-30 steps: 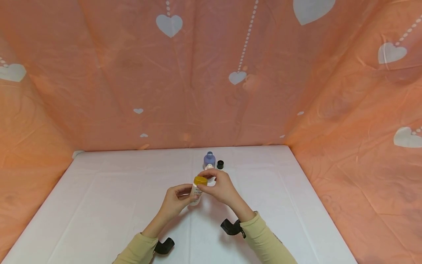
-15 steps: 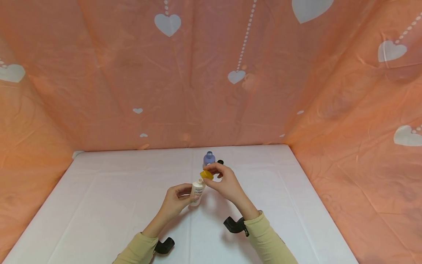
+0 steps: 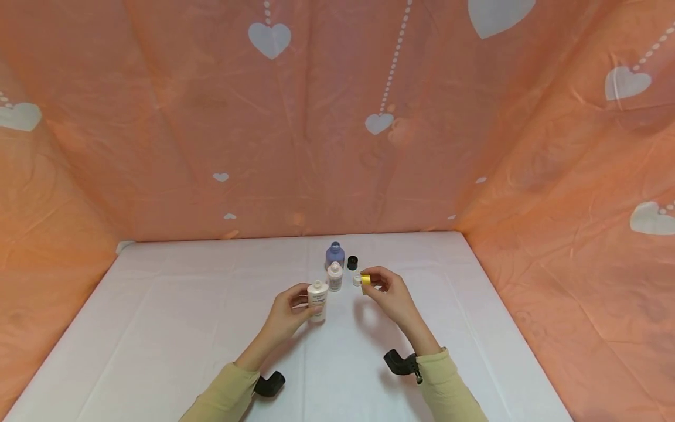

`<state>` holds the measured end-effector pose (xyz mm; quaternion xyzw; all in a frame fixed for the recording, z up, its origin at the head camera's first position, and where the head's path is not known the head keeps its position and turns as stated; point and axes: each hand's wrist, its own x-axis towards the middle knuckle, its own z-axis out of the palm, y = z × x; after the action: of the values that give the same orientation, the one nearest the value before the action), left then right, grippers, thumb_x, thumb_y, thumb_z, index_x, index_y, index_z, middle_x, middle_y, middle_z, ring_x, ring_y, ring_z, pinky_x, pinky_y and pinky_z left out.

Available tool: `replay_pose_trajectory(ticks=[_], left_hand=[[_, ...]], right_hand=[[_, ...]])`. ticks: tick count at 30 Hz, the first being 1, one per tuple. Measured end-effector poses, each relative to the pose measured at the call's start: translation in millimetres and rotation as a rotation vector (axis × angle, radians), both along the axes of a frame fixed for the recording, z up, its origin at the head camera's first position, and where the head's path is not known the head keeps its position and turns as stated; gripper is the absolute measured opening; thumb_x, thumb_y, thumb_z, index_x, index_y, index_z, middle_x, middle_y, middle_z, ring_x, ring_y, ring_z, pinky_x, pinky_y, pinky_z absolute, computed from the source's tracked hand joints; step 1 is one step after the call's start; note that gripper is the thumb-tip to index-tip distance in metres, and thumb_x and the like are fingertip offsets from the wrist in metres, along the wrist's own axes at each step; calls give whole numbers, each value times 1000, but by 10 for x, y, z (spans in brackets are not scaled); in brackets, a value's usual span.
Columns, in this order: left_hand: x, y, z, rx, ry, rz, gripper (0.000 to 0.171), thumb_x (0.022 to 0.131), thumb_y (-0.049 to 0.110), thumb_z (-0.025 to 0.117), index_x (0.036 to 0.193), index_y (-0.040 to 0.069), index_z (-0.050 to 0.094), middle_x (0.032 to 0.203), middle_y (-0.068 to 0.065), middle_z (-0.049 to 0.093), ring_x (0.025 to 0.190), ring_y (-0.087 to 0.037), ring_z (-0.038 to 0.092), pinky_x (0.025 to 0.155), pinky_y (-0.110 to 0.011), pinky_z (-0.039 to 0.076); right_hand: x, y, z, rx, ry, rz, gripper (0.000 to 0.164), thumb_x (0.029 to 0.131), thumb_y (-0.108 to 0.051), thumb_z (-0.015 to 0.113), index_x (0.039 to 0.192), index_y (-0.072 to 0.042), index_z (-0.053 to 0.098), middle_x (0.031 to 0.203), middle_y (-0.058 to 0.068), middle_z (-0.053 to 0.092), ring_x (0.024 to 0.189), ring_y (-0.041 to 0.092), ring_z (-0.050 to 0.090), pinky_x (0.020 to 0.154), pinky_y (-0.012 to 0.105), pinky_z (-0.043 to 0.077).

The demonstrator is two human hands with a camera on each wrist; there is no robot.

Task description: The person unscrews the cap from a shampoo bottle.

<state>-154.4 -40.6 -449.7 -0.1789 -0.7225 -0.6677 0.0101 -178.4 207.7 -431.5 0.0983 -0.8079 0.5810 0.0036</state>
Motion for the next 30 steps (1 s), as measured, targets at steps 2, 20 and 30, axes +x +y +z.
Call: replay_pose_trajectory(ticks=[2, 20, 30], left_hand=[[-19, 17, -7, -3, -1, -10, 29, 80, -11, 70, 107, -9, 61, 105, -24, 62, 96, -40, 62, 82, -35, 55], [-363, 238, -394, 6, -38, -2, 39, 77, -7, 75, 114, -6, 62, 109, -21, 63, 98, -33, 63, 83, -29, 54], [-312, 268, -212, -57, 28, 20, 39, 76, -12, 73, 113, -10, 62, 105, -22, 64, 94, -34, 63, 79, -33, 56]], right_hand=[[-6, 61, -88, 5, -33, 1, 29, 89, -4, 66, 117, 3, 63, 105, 18, 64, 90, 21, 60, 75, 25, 52], [-247, 253, -595, 116, -98, 103, 28, 86, -6, 70, 112, 4, 65, 106, 13, 68, 90, 21, 63, 79, 24, 51], [-286, 218, -637, 113, -90, 171, 29, 86, -7, 71, 114, 1, 66, 109, 14, 67, 92, 21, 64, 68, 23, 52]])
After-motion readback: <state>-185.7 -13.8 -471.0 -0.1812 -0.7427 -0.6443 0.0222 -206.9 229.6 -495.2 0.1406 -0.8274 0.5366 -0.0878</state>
